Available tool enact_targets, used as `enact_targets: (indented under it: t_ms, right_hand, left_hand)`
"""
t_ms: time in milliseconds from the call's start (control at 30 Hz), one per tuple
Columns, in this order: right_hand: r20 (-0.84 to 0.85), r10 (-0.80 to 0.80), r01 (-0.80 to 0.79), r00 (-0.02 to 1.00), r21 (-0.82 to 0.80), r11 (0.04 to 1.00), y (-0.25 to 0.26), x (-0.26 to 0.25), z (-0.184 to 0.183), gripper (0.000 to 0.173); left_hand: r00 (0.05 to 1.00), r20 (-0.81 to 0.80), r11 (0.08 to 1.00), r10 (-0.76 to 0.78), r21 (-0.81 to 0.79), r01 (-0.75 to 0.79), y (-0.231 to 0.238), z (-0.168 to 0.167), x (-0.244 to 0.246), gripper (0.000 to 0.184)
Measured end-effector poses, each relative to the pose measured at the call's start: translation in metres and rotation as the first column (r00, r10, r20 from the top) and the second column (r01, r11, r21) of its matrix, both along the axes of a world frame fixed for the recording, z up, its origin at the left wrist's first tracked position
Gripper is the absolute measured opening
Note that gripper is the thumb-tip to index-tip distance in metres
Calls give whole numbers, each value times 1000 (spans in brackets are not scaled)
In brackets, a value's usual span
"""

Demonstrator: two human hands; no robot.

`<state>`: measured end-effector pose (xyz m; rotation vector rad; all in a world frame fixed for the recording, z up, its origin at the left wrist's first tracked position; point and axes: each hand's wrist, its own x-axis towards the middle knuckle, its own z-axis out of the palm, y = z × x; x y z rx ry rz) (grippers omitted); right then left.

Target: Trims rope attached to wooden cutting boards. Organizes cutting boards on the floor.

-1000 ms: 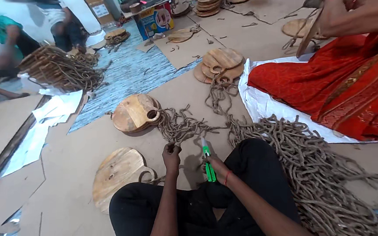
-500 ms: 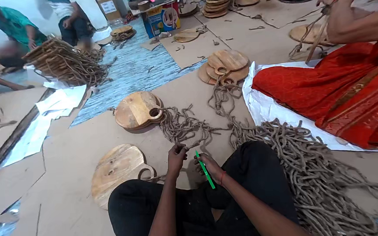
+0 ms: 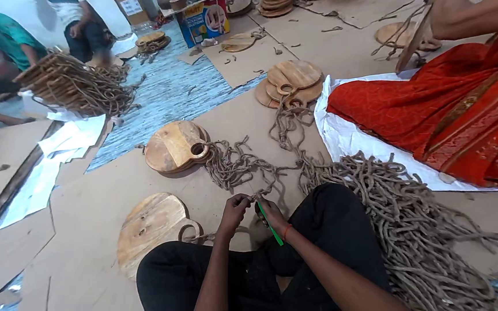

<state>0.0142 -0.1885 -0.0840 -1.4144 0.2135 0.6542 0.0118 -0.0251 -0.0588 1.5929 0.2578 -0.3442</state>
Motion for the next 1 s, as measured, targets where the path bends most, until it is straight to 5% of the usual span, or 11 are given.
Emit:
enact_targets:
  t_ms: [633,733,867,1000]
  right_hand:
    - [-62,55,-61,997,-89,994,9,-4,9,56]
    - [-144,55,-50,988,37,998,9,-5,10,61]
    - [-219,148,-80,965,291,953,9,-11,17,66]
    - [-248,178,-70,952,391,918,9,-17,22,67]
  left_hand:
    - [986,164,991,42,119,-62,0,3,-2,17]
    - [981,163,994,105,5,-107,0,0,-2,18]
    - [982,184,987,-33,-149,61,7,-2,-3,58]
    - [970,147,966,-194,-144,215,6,2,-8,51]
